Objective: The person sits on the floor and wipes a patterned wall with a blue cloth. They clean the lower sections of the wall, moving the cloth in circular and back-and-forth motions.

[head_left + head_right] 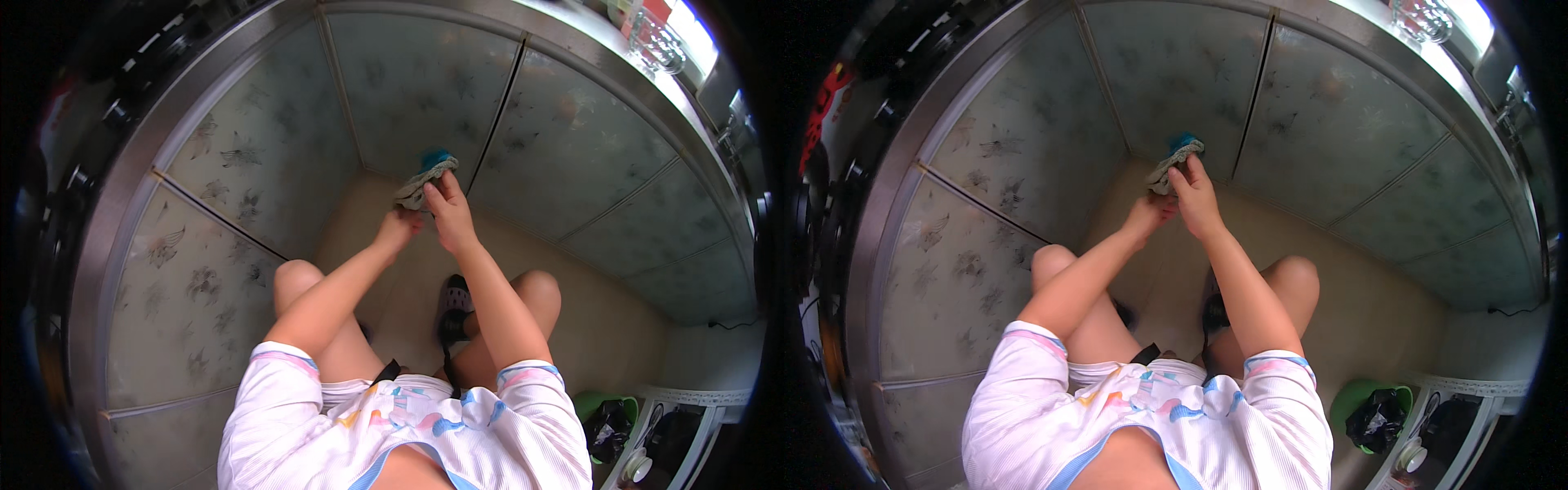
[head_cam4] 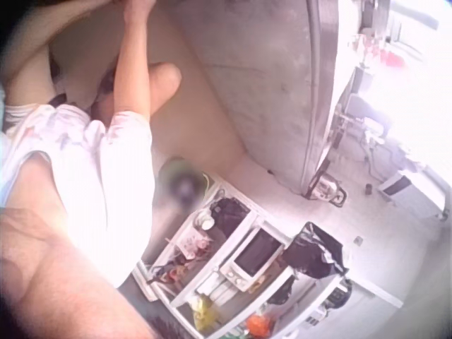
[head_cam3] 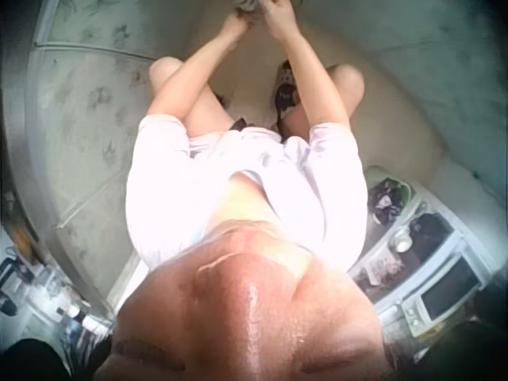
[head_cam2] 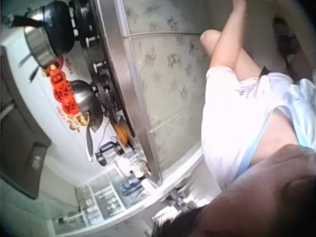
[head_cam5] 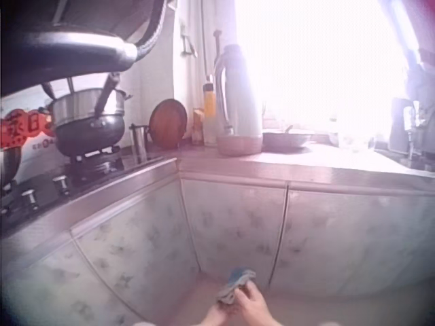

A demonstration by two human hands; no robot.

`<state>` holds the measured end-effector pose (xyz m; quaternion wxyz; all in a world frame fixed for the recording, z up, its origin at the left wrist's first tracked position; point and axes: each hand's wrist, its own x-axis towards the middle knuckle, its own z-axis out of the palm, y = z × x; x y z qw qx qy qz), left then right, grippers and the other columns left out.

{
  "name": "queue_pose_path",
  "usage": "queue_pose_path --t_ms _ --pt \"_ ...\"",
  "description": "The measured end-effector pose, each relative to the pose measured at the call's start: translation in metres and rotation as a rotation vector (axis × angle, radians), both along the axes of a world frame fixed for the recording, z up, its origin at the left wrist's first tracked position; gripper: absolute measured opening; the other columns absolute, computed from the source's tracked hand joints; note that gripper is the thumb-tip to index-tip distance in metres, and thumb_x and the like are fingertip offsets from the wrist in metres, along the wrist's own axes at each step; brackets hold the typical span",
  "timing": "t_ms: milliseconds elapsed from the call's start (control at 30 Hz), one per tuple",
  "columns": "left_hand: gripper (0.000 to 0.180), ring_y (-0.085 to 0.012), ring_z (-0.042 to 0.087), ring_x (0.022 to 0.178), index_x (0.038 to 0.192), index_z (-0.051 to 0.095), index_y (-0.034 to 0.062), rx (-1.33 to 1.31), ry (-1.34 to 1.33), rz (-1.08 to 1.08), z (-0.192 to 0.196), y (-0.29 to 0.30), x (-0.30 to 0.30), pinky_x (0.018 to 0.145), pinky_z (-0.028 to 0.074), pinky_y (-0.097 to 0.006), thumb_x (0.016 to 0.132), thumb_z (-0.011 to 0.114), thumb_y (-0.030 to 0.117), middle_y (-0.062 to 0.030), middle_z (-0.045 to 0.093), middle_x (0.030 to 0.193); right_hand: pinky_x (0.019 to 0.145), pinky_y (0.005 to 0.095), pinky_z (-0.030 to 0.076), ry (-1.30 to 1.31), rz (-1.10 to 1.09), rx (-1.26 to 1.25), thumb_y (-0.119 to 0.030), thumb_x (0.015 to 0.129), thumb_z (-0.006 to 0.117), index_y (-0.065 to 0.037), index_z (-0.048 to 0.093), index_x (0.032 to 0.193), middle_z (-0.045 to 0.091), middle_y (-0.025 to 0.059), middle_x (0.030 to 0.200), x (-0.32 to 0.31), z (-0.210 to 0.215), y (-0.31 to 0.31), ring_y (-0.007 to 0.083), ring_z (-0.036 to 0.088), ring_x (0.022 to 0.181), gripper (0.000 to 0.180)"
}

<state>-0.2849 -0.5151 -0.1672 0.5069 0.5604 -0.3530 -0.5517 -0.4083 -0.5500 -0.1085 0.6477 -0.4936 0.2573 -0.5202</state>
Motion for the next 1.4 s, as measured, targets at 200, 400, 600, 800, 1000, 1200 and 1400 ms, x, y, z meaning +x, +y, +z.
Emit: queue_pose_path --t_ms 200,400,600,800,1000,1200,1400 --pt "0.022 -0.0096 0.056 0.078 0.102 0.062 0.0143 0.079 0.328 0.255 0.021 -0.003 -0.021 0.066 0.042 -0.029 0.100 0.051 0.034 0.0033 0.063 0.090 0.077 0.0432 0.052 0.715 -0.465 -0.267 -0.016 0.087 0.069 0.003 0.062 0.104 0.069 0.0182 0.091 -0.002 0.032 0.017 0.0351 0.067 0.085 0.026" --pt "0.034 -0.0245 0.062 0.104 0.116 0.062 0.0068 0.045 0.749 0.302 0.016 -0.028 -0.003 0.090 0.050 -0.041 0.103 0.048 0.035 -0.0084 0.066 0.117 0.046 0.0360 0.045 0.738 -0.152 0.187 -0.034 0.092 0.066 0.002 0.060 0.072 0.062 0.0098 0.064 -0.008 0.020 0.008 0.0211 0.058 0.049 0.042" --pt "0.043 -0.0305 0.064 0.113 0.120 0.065 -0.0032 0.352 0.057 0.412 -0.034 -0.052 0.017 0.093 0.051 -0.044 0.096 0.061 0.032 -0.0168 0.066 0.126 0.060 0.0419 0.054 1.495 0.110 -0.205 -0.049 0.096 0.059 0.001 0.070 0.083 0.068 0.0160 0.067 -0.009 0.004 -0.035 0.0283 0.066 0.059 0.053" --pt "0.040 -0.0395 0.062 0.116 0.113 0.072 0.0028 0.439 -0.947 -0.195 -0.061 -0.078 0.061 0.097 0.050 -0.045 0.092 0.062 0.036 -0.0215 0.066 0.123 0.079 0.0475 0.054 1.559 0.300 -0.449 -0.050 0.095 0.060 -0.005 0.075 0.097 0.072 0.0189 0.093 -0.003 -0.007 -0.045 0.0371 0.068 0.089 0.048" --pt "0.029 -0.0309 0.060 0.113 0.125 0.059 0.0033 0.188 0.614 0.357 0.008 -0.119 0.104 0.096 0.050 -0.047 0.098 0.058 0.016 -0.0113 0.062 0.128 0.081 0.0466 0.054 1.596 0.510 -0.351 -0.050 0.096 0.058 -0.003 0.070 0.109 0.072 0.0158 0.103 -0.021 -0.002 -0.058 0.0360 0.068 0.097 0.051" --pt "0.032 -0.0217 0.059 0.109 0.133 0.052 0.0028 -0.579 0.646 0.423 0.150 -0.130 0.108 0.097 0.048 -0.037 0.101 0.055 0.006 -0.0084 0.062 0.121 0.080 0.0449 0.055 1.726 0.492 -0.493 -0.047 0.097 0.059 -0.004 0.063 0.123 0.072 0.0145 0.105 -0.021 -0.002 -0.059 0.0339 0.069 0.098 0.051" --pt "0.046 -0.0258 0.050 0.127 0.147 0.045 0.0074 -0.915 0.178 0.527 0.221 -0.228 0.140 0.111 0.033 -0.042 0.103 0.055 0.017 -0.0103 0.057 0.136 0.081 0.0458 0.055 1.595 0.512 -0.531 -0.043 0.096 0.060 -0.004 0.063 0.120 0.070 0.0157 0.110 -0.007 -0.002 -0.044 0.0330 0.068 0.102 0.046"
